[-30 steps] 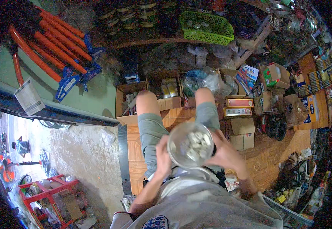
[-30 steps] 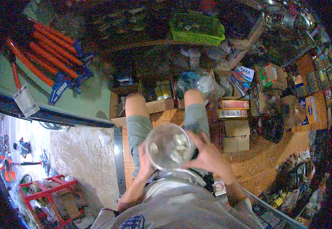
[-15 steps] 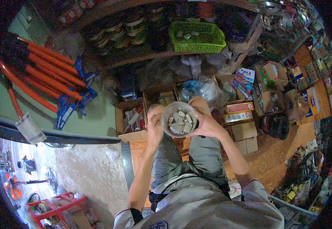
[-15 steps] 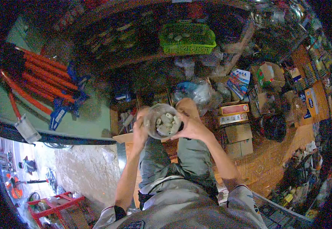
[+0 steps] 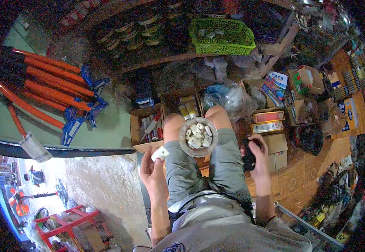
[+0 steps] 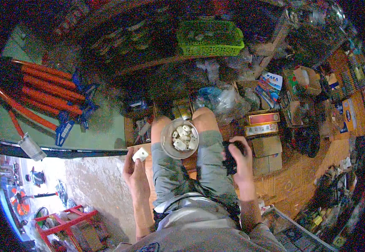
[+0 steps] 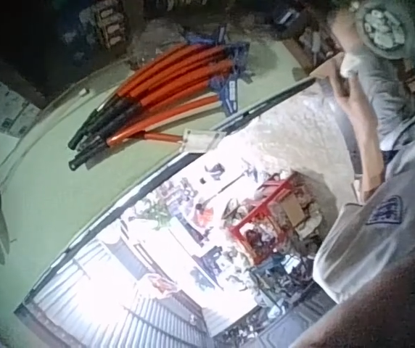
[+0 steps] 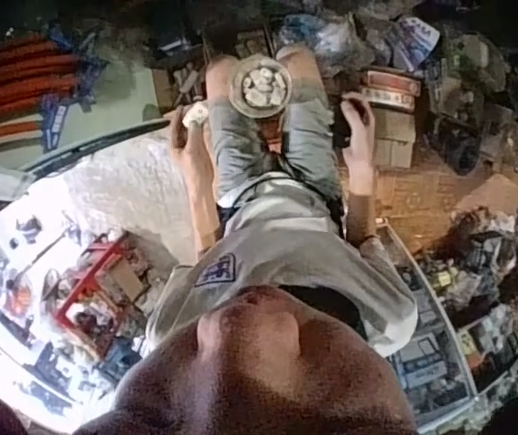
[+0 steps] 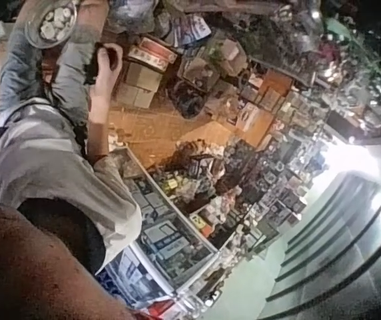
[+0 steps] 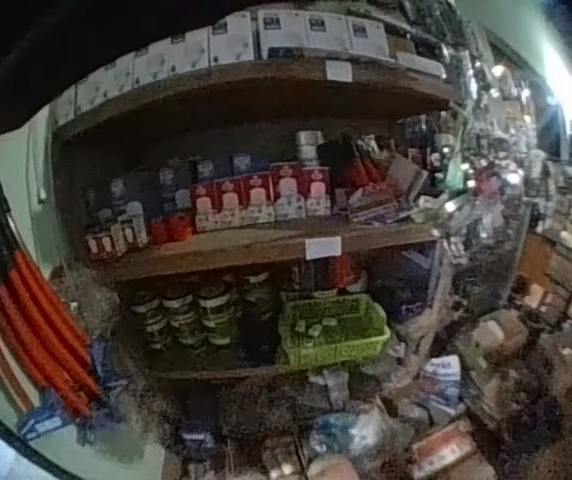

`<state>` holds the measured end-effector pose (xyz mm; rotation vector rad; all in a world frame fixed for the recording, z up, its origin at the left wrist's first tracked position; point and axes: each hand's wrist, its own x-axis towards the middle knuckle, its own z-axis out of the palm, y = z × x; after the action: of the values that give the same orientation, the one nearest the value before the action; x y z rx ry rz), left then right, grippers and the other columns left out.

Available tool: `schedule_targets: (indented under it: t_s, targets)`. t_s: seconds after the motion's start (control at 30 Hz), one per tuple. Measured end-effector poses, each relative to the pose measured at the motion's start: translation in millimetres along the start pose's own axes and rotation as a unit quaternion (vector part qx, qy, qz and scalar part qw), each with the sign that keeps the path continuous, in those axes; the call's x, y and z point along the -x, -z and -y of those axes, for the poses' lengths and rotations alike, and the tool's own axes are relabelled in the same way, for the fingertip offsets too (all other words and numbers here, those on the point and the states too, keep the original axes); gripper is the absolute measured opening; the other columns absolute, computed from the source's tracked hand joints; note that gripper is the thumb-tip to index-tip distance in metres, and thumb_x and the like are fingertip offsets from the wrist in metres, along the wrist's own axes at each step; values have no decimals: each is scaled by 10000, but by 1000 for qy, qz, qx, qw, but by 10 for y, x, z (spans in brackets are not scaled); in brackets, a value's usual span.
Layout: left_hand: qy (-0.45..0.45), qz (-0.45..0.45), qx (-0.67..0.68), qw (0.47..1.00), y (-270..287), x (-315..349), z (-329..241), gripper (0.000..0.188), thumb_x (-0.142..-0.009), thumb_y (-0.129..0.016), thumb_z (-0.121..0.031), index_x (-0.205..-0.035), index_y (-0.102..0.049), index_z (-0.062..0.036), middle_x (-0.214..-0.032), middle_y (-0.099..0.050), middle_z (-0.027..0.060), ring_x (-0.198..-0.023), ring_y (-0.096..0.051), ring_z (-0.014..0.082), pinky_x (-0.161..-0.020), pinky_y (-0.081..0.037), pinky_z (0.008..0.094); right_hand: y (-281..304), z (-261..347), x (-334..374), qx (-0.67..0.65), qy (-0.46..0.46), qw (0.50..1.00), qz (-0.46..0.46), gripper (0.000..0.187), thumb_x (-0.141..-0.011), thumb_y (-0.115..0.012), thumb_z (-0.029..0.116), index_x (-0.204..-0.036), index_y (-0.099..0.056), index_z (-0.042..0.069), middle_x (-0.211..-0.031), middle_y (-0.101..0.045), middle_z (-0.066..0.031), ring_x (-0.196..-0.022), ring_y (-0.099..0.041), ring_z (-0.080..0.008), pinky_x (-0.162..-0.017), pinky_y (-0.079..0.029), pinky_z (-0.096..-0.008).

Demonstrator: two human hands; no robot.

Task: Assemble small white plastic components into a larger hardware connector.

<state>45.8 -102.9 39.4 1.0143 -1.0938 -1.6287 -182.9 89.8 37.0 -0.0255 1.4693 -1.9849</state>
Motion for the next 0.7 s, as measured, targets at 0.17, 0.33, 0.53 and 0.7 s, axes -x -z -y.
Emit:
schedule_targets:
  t_s: [0.17,0.33,0.53,0.7]
  targets:
    - [-78,146,-203,965,-315,120,-286,296,-947,-671,-23,-1234,-666,51,-1113,-724,129,-1024,-671,190,-891,-525,298,-748,82,257,162,318,924,135,174,-878,-727,50,-1023,-632,64,-1040,-675,-111,-939,-687,-225,-848,-552,-349]
    - [-95,169,-164,967,-570,291,-409,226,-928,-724,-74,-1124,-676,27,-1050,-726,124,-965,-662,138,-840,-522,271,-1334,176,122,293,430,828,211,134,-895,-695,83,-1003,-635,33,-1019,-624,-131,-943,-597,-323,-842,-470,-441]
    - [-230,128,-238,935,-684,271,-406,137,-991,-601,-29,-1102,-670,13,-1077,-674,127,-898,-636,185,-774,-487,278,-1384,92,244,249,255,921,160,193,-1044,-534,182,-1003,-561,-4,-900,-611,-193,-809,-606,-369,-731,-476,-401]
    - [-222,130,-285,923,-734,213,-227,211,-1078,-470,-136,-1188,-568,14,-1042,-626,171,-825,-594,245,-745,-474,347,-1345,16,241,271,295,906,140,158,-1017,-575,155,-992,-554,1,-828,-616,-202,-743,-621,-377,-676,-477,-430]
